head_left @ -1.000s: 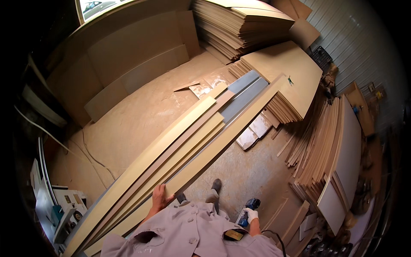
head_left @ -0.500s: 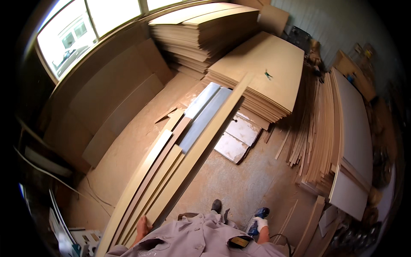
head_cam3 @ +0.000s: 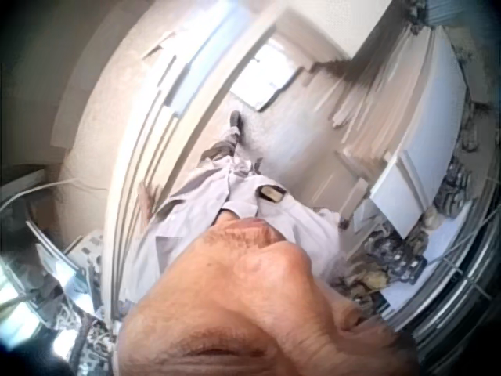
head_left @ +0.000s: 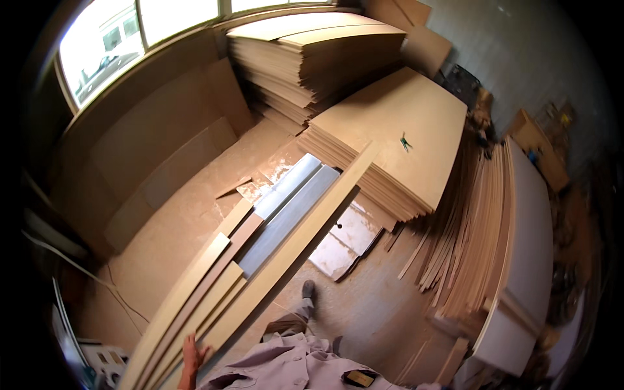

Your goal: The person uses a nail gun to fasten thin wooden strips onto a curved metal frame. They repeatedly pick up strips, align them along the frame, and drive nails to secure them in place.

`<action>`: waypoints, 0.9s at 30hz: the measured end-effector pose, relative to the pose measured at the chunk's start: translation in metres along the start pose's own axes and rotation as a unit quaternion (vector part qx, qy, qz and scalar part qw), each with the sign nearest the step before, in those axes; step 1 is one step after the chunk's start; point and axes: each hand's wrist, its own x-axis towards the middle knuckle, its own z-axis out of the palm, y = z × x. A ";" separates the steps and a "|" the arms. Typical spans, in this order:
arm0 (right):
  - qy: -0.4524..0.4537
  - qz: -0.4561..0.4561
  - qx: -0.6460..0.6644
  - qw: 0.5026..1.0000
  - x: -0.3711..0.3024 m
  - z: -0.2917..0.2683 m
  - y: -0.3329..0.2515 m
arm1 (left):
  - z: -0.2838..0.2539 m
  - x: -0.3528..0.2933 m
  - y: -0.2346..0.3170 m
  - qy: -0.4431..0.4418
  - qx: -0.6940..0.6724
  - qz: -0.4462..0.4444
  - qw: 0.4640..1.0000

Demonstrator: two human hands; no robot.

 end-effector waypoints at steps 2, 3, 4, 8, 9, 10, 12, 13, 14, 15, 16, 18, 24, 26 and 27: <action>0.008 -0.046 -0.036 0.998 -0.047 0.051 -0.011 | 0.010 0.071 0.088 0.071 -0.045 0.086 0.993; 0.008 -0.066 -0.051 0.997 -0.066 0.074 -0.017 | 0.023 0.106 0.126 0.096 -0.069 0.115 0.986; 0.001 -0.087 -0.065 0.994 -0.077 0.095 -0.023 | 0.044 0.138 0.159 0.098 -0.082 0.131 0.983; -0.035 -0.130 -0.131 0.982 -0.111 0.144 -0.043 | 0.046 0.276 0.351 0.033 -0.206 0.292 0.933; -0.039 -0.128 -0.141 0.981 -0.120 0.152 -0.048 | 0.041 0.304 0.392 0.019 -0.201 0.341 0.918; -0.046 -0.130 -0.146 0.980 -0.122 0.165 -0.055 | 0.050 0.334 0.430 0.012 -0.173 0.385 0.906; -0.052 -0.128 -0.148 0.979 -0.132 0.189 -0.064 | 0.064 0.379 0.489 -0.015 -0.143 0.395 0.907; -0.059 -0.133 -0.146 0.979 -0.126 0.207 -0.075 | 0.076 0.401 0.520 -0.026 -0.135 0.395 0.908; -0.066 -0.132 -0.144 0.979 -0.122 0.220 -0.084 | 0.085 0.424 0.547 -0.023 -0.127 0.389 0.912; -0.071 -0.136 -0.142 0.978 -0.116 0.233 -0.094 | 0.096 0.445 0.577 -0.022 -0.122 0.385 0.915; -0.074 -0.138 -0.140 0.978 -0.109 0.244 -0.104 | 0.110 0.467 0.611 -0.022 -0.120 0.384 0.915; -0.120 -0.124 -0.177 0.969 -0.086 0.283 -0.137 | 0.127 0.505 0.652 -0.005 -0.127 0.356 0.926; -0.149 -0.121 -0.159 0.968 -0.050 0.416 -0.214 | 0.200 0.603 0.821 0.008 -0.074 0.273 0.959; -0.183 -0.079 -0.183 0.963 -0.012 0.461 -0.230 | 0.214 0.633 0.854 0.024 -0.060 0.264 0.962; -0.224 -0.094 -0.187 0.952 0.009 0.488 -0.239 | 0.220 0.648 0.868 0.033 -0.052 0.257 0.965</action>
